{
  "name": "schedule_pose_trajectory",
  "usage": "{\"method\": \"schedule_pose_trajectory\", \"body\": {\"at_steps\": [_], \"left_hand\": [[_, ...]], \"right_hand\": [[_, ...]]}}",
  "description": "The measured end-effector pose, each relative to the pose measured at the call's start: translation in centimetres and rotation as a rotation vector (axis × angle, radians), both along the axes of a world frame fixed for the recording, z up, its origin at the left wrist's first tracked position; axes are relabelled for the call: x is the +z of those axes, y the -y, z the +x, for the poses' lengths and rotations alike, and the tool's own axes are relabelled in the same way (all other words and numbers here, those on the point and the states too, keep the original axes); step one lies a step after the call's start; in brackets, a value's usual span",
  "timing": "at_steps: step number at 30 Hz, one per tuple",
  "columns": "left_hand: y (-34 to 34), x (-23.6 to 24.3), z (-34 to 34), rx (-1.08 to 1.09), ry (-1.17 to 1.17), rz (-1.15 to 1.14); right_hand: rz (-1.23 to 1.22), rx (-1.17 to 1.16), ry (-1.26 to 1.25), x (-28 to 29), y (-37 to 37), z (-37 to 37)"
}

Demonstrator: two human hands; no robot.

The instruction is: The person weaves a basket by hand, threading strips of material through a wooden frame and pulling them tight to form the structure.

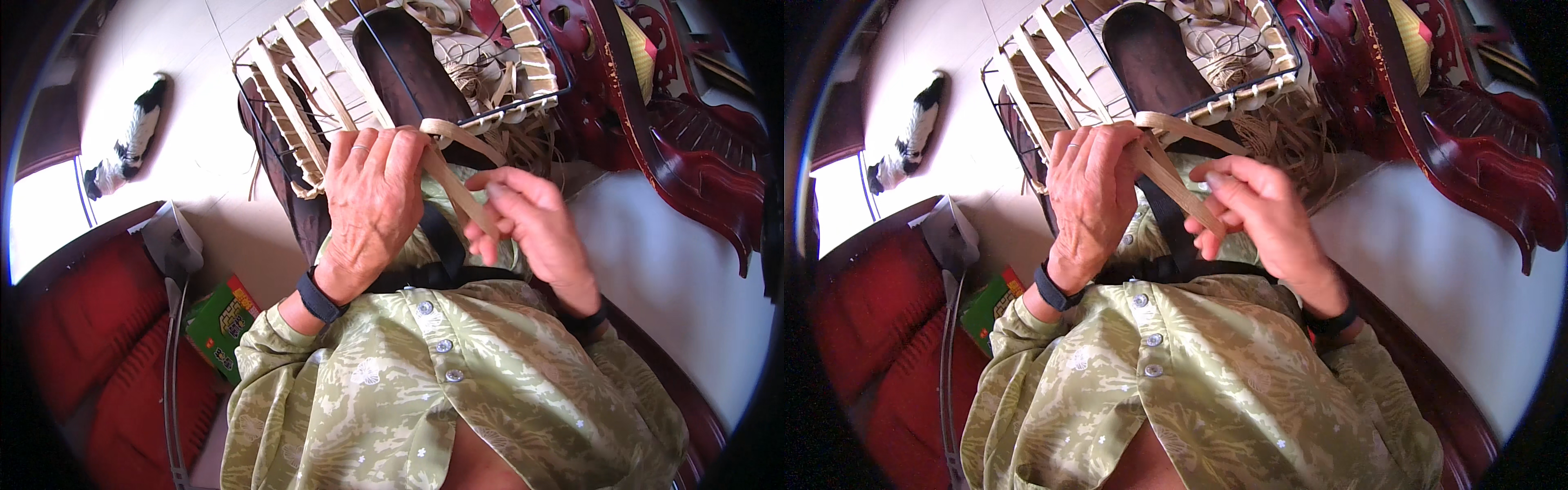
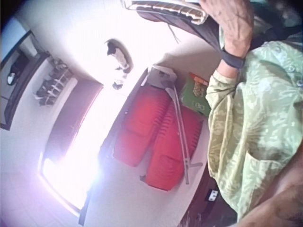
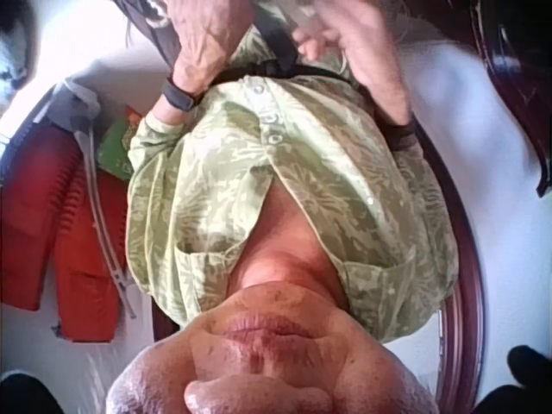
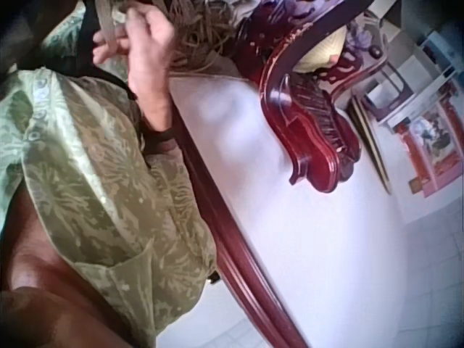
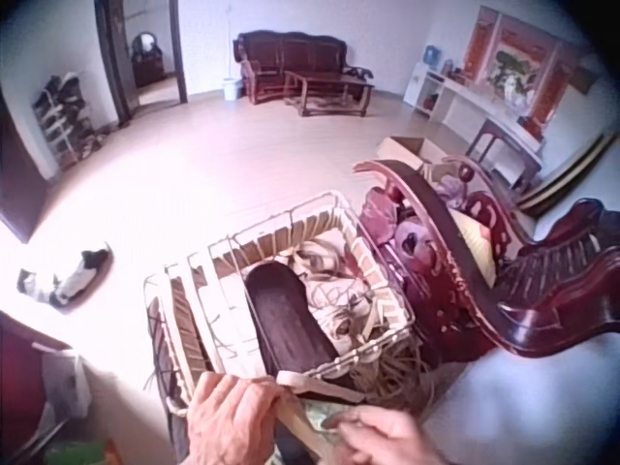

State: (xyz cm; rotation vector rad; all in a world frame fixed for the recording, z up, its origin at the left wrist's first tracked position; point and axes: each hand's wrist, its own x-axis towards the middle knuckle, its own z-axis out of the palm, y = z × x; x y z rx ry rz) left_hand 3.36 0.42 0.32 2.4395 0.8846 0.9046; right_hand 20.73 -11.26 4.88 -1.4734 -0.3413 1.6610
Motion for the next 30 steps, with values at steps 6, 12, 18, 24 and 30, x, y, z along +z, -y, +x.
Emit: {"method": "schedule_pose_trajectory", "body": {"at_steps": [6, 12, 18, 24, 30], "left_hand": [[0.2, 0.0, -0.2, -0.011, 0.045, -0.044], [0.1, -0.2, -0.3, 0.022, 0.082, -0.013], [0.1, -0.3, -0.3, 0.034, 0.034, 0.031], [0.0, -1.2, 0.0, 0.027, 0.017, 0.07], [-0.2, -1.6, -0.4, 0.0, 0.011, 0.139]], "right_hand": [[0.184, -0.002, 0.459, -3.6, -2.2, -3.7], [0.256, 0.053, 0.523, -4.1, -1.9, -1.2], [-0.203, -0.249, 0.484, -10.1, 7.4, 9.2], [-0.367, 0.04, 0.721, -10.5, 5.7, 6.9], [-0.059, 0.266, 1.445, -4.1, 1.2, 2.7]]}}
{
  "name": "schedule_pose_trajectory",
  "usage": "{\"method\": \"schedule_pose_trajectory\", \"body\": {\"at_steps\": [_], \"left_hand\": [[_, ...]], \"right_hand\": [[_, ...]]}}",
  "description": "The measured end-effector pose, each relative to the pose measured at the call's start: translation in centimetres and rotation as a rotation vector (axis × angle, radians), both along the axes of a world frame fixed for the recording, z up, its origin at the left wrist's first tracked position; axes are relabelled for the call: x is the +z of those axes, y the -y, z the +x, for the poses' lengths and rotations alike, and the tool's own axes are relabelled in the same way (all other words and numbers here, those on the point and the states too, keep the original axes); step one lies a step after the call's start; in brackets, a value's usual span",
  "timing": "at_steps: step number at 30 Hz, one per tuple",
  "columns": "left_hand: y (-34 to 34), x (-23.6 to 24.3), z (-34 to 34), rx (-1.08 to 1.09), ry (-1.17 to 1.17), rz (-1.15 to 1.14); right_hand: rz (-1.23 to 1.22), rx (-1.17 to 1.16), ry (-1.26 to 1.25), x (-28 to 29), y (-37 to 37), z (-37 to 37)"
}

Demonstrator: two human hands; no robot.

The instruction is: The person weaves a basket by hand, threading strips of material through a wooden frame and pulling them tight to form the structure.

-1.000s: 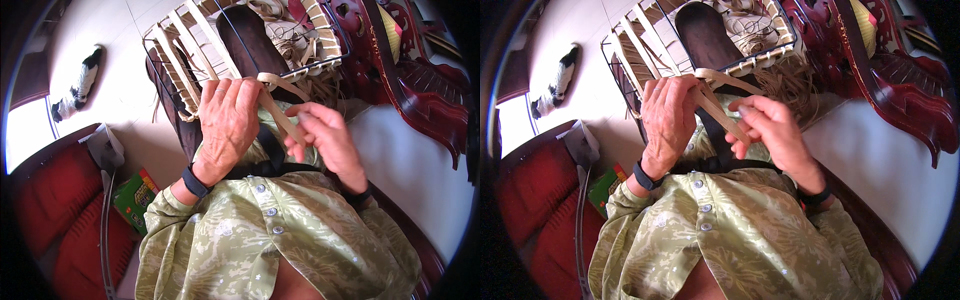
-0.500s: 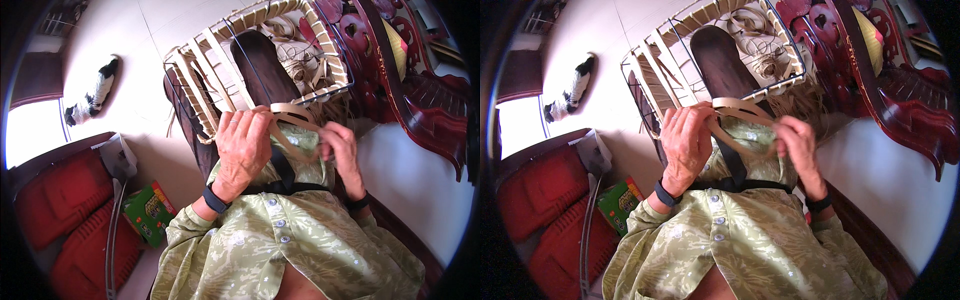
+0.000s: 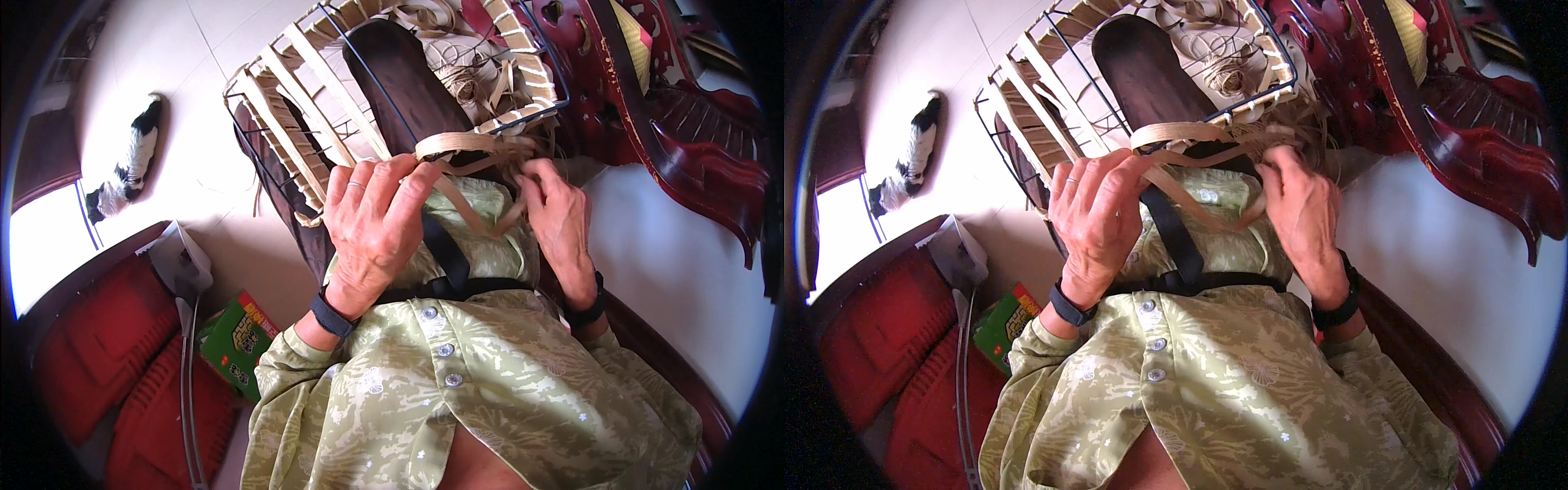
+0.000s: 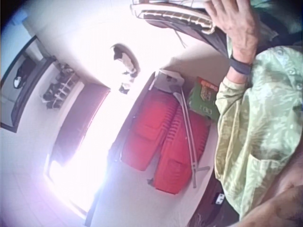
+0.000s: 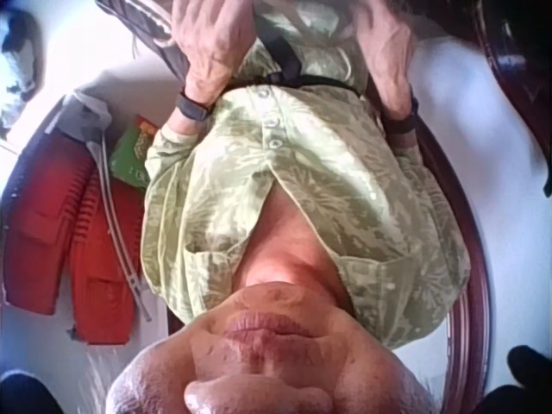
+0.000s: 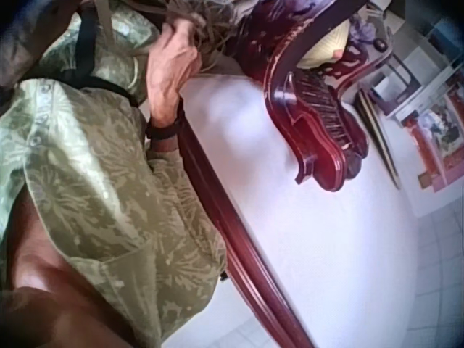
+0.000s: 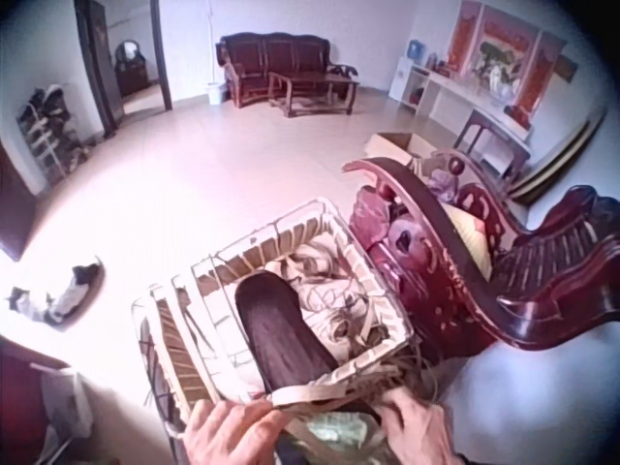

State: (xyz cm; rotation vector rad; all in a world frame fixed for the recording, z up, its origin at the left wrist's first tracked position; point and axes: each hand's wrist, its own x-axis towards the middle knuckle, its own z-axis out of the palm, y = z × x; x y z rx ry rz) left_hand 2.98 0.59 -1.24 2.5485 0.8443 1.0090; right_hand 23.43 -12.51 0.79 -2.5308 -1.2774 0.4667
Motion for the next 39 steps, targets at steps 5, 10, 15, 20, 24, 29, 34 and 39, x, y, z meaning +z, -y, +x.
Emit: {"method": "schedule_pose_trajectory", "body": {"at_steps": [5, 10, 15, 20, 24, 29, 34, 39], "left_hand": [[0.1, 0.5, 0.2, -0.016, -0.011, -0.033], [0.1, 0.4, 0.3, -0.008, 0.014, -0.065], [0.0, 0.0, 0.1, -0.028, 0.026, -0.085], [-0.4, -0.1, 0.6, -0.027, 0.044, -0.069], [-0.4, -0.2, 0.6, -0.016, 0.055, -0.075], [-0.3, 0.0, 0.7, -0.039, 0.059, -0.074], [-0.2, -0.2, 0.5, -0.023, 0.097, -0.107], [-0.2, 0.0, 0.3, -0.027, 0.116, -0.159]], "right_hand": [[0.18, 0.295, 0.007, -1.8, -2.3, -3.5], [0.146, 0.231, -0.098, -3.9, -4.3, -4.7], [0.193, 0.081, -0.439, -3.4, -0.2, -1.0], [-0.123, -0.606, -0.638, -6.8, 7.5, 10.7], [-0.386, -0.212, -0.192, -3.6, 6.0, 9.4], [-0.145, 0.07, -0.33, 1.1, -1.3, -0.7], [0.261, -0.075, -0.355, -1.1, -2.8, -3.0], [0.887, -0.19, -0.451, 1.7, -3.4, 1.8]]}}
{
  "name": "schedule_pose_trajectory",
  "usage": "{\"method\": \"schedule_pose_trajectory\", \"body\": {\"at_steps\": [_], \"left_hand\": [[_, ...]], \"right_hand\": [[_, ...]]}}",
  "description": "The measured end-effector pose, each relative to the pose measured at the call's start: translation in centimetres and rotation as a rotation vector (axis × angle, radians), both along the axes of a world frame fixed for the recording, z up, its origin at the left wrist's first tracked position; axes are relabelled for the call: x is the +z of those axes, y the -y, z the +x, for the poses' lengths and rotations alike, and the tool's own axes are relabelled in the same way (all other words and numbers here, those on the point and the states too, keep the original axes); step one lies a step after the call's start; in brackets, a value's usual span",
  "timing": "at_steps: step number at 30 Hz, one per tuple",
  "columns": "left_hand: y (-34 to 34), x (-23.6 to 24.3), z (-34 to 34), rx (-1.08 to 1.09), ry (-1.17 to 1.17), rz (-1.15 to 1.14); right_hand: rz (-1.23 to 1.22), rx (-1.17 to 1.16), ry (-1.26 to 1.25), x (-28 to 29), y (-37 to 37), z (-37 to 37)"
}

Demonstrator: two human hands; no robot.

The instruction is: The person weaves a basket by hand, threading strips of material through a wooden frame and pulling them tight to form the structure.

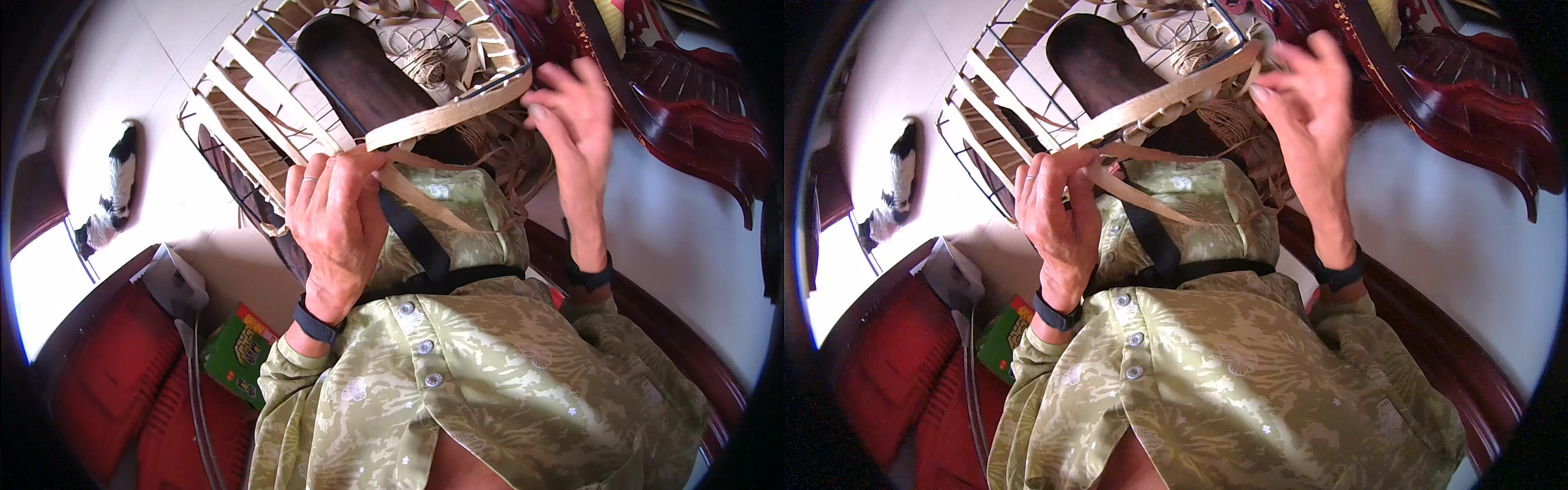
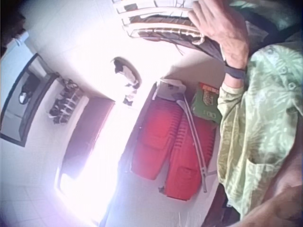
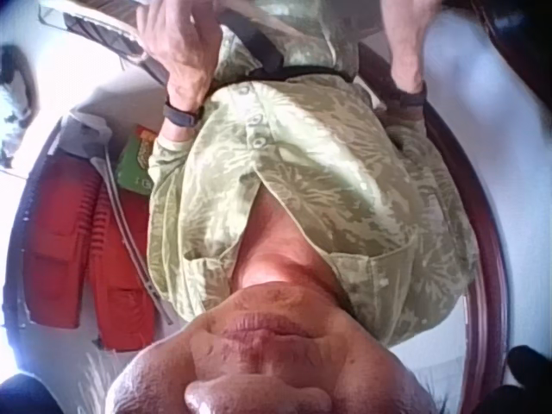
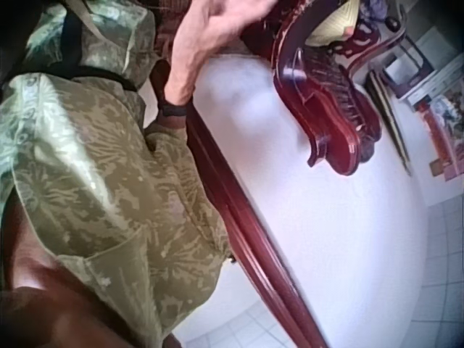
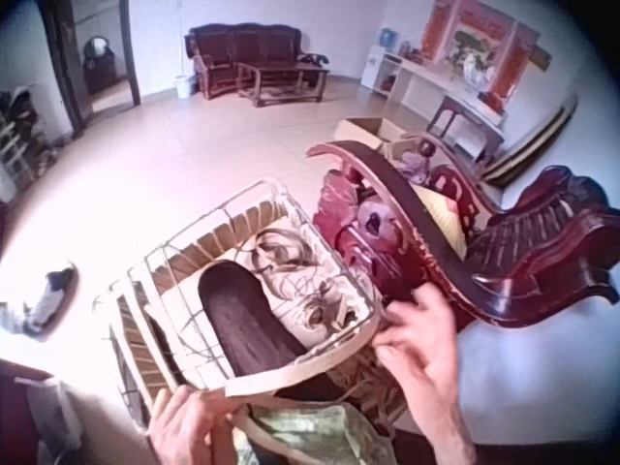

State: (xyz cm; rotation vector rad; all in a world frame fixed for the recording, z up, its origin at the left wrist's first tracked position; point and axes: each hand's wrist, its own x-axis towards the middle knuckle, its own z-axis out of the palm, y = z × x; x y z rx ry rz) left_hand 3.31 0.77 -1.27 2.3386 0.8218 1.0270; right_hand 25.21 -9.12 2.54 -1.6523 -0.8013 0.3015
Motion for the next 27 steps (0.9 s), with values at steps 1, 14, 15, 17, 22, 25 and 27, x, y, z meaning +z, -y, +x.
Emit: {"method": "schedule_pose_trajectory", "body": {"at_steps": [1, 14, 15, 17, 22, 25, 27], "left_hand": [[0.0, -0.1, 0.1, 0.005, 0.0, 0.002], [0.0, 0.0, 0.0, 0.002, 0.025, 0.007], [0.0, 0.1, 0.0, 0.017, 0.045, 0.012], [-0.1, -0.1, -0.1, 0.029, 0.066, 0.009], [-0.3, -0.3, 0.1, -0.001, 0.053, -0.001], [-0.3, 0.1, 0.0, 0.003, 0.044, -0.016], [-0.5, -0.1, 0.2, 0.015, 0.05, 0.001]], "right_hand": [[0.044, 0.087, 0.165, 0.6, 0.2, -0.1], [-0.554, 0.411, 0.098, -5.2, 2.0, -4.3], [-0.625, 0.371, 0.079, -5.6, 3.0, -3.0], [-0.776, 0.161, 0.087, -6.3, 5.3, 1.0], [-1.598, 0.012, 0.449, -13.0, 13.2, 12.2], [-1.175, 0.223, 0.561, -5.1, 8.5, 5.8], [-0.805, 0.359, 0.416, -2.5, 5.2, 1.0]]}}
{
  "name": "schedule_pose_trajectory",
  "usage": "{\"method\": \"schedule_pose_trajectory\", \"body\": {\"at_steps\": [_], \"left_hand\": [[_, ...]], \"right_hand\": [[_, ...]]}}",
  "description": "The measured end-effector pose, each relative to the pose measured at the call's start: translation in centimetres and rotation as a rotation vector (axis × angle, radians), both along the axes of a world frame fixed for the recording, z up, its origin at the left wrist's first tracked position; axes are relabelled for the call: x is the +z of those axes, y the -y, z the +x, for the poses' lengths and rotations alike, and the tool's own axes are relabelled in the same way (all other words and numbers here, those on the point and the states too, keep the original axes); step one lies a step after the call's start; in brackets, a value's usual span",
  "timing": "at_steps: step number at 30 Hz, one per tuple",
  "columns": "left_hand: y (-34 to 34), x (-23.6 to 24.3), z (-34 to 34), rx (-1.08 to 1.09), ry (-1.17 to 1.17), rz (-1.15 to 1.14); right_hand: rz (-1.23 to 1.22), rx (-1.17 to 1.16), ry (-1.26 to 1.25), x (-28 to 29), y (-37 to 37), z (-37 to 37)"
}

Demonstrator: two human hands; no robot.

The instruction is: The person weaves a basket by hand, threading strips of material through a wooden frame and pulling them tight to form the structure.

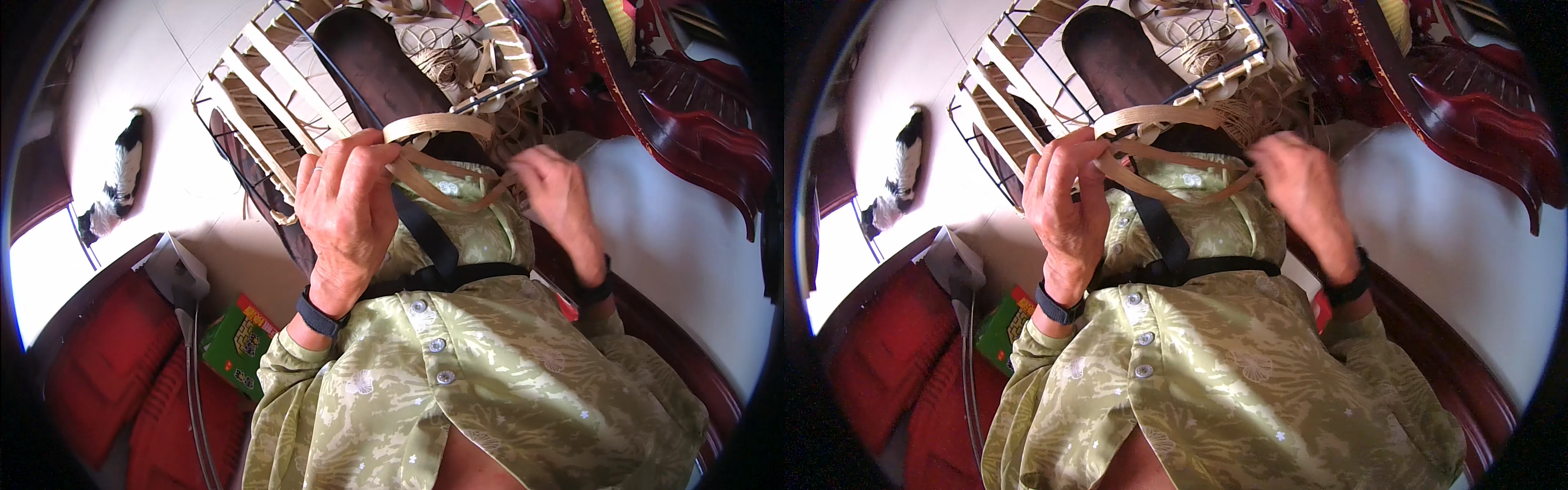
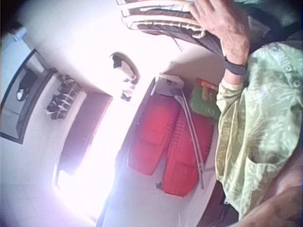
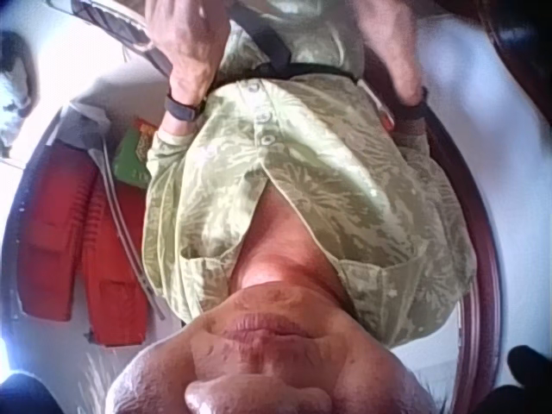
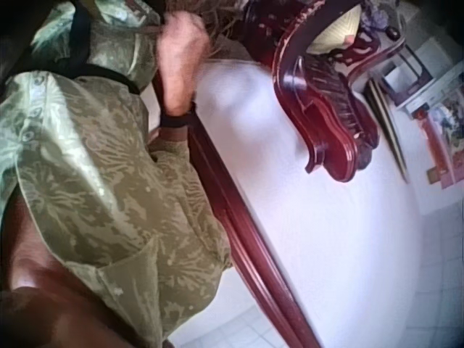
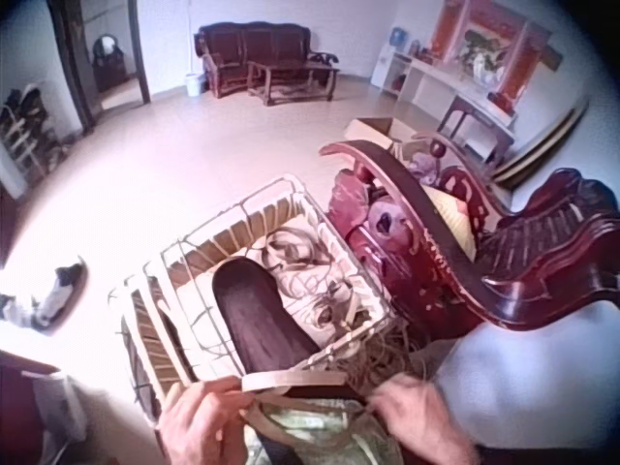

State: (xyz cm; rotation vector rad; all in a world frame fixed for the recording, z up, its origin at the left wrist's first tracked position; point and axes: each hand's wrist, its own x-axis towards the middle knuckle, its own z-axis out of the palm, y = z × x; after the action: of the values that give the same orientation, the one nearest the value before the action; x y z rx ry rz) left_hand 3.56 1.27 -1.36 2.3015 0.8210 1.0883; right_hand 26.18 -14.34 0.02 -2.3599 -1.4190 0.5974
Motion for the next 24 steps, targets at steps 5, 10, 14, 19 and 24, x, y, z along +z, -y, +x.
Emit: {"method": "schedule_pose_trajectory", "body": {"at_steps": [5, 10, 14, 19, 24], "left_hand": [[0.0, 0.1, -0.2, -0.014, -0.015, 0.003], [0.2, 0.1, -0.6, 0.004, -0.008, -0.004], [0.0, 0.0, -0.2, 0.013, 0.044, -0.005], [-0.1, -0.2, -0.7, 0.006, 0.004, -0.013], [-0.2, 0.0, -0.1, 0.035, 0.016, -0.002]], "right_hand": [[0.063, 0.13, -0.078, -1.0, -5.2, -7.9], [0.281, -0.082, -0.271, -3.1, -3.6, -5.3], [-0.151, -0.407, 0.127, -6.3, 3.3, 6.6], [-0.745, -0.227, 0.003, -3.4, 3.7, 7.5], [0.016, 0.012, -0.171, 0.9, -2.9, -5.4]]}}
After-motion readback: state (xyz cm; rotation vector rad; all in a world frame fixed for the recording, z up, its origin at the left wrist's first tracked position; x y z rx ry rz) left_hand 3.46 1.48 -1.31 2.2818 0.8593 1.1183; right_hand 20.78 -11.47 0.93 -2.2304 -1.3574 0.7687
